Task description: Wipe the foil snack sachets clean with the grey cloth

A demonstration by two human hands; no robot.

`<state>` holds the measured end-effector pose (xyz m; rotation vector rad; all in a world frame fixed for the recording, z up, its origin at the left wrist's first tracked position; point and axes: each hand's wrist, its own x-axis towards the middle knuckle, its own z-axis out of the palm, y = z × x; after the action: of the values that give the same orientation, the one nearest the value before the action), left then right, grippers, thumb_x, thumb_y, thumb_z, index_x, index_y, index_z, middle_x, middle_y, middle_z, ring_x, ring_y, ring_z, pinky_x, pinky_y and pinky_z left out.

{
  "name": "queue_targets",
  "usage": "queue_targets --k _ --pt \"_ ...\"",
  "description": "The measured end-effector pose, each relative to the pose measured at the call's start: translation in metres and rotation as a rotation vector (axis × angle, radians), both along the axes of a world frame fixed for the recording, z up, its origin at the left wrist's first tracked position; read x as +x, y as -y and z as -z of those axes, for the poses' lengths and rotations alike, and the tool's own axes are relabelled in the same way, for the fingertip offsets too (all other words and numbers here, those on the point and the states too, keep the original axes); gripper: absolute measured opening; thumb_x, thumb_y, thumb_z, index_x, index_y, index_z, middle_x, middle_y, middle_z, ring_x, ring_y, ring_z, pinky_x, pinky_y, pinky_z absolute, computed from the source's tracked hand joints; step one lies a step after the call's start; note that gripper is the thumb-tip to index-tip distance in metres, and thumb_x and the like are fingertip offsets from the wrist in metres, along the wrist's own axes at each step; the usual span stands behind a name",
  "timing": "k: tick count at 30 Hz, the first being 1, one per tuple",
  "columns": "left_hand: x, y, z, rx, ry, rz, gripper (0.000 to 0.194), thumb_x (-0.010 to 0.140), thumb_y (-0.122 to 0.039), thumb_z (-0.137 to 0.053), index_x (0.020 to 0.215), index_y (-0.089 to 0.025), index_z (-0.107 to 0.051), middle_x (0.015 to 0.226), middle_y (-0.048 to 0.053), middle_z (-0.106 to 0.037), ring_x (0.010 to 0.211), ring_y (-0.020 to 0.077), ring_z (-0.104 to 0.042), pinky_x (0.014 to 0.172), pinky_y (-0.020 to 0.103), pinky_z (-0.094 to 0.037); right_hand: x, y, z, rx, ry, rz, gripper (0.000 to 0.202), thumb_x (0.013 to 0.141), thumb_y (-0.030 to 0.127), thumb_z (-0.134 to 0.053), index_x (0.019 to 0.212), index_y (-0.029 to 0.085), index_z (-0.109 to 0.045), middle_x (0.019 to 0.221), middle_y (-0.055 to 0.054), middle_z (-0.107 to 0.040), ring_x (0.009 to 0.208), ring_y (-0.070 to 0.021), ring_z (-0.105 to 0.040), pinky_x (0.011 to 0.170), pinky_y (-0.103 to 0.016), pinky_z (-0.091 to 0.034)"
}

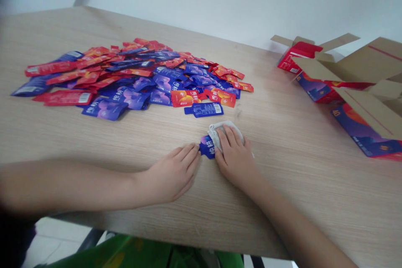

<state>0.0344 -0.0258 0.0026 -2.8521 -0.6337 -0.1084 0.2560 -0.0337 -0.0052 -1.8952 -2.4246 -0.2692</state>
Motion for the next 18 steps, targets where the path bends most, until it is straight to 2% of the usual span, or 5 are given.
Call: queue_targets --k 4,8,18 --pt "0.000 0.000 0.000 -0.012 0.000 -0.004 0.053 0.090 -0.031 -0.048 0.129 0.004 -0.054 0.134 0.024 -0.055 0.125 0.0363 -0.051 0.103 0.044 -0.042 0.001 -0.001 0.001 -0.003 0.023 -0.045 0.055 0.098 0.037 -0.030 0.147 0.013 -0.033 0.155 -0.015 -0.035 0.142 -0.0281 -0.029 0.107 -0.051 -0.030" --pt "0.000 0.000 -0.001 -0.028 0.003 -0.011 0.051 0.090 -0.031 -0.048 0.127 0.003 -0.056 0.132 0.024 -0.057 0.125 0.0358 -0.052 0.102 0.043 -0.042 -0.009 0.007 0.001 0.009 0.029 -0.110 0.055 0.097 0.036 -0.033 0.147 0.012 -0.035 0.155 -0.017 -0.034 0.142 -0.0306 -0.029 0.106 -0.053 -0.029" --pt "0.000 -0.001 -0.002 -0.008 0.008 -0.007 0.049 0.089 -0.033 -0.048 0.124 0.001 -0.057 0.131 0.023 -0.058 0.124 0.0352 -0.053 0.103 0.043 -0.042 -0.014 0.011 -0.002 0.006 0.000 -0.113 0.054 0.097 0.034 -0.035 0.145 0.012 -0.039 0.154 -0.017 -0.035 0.141 -0.0302 -0.030 0.107 -0.053 -0.028"
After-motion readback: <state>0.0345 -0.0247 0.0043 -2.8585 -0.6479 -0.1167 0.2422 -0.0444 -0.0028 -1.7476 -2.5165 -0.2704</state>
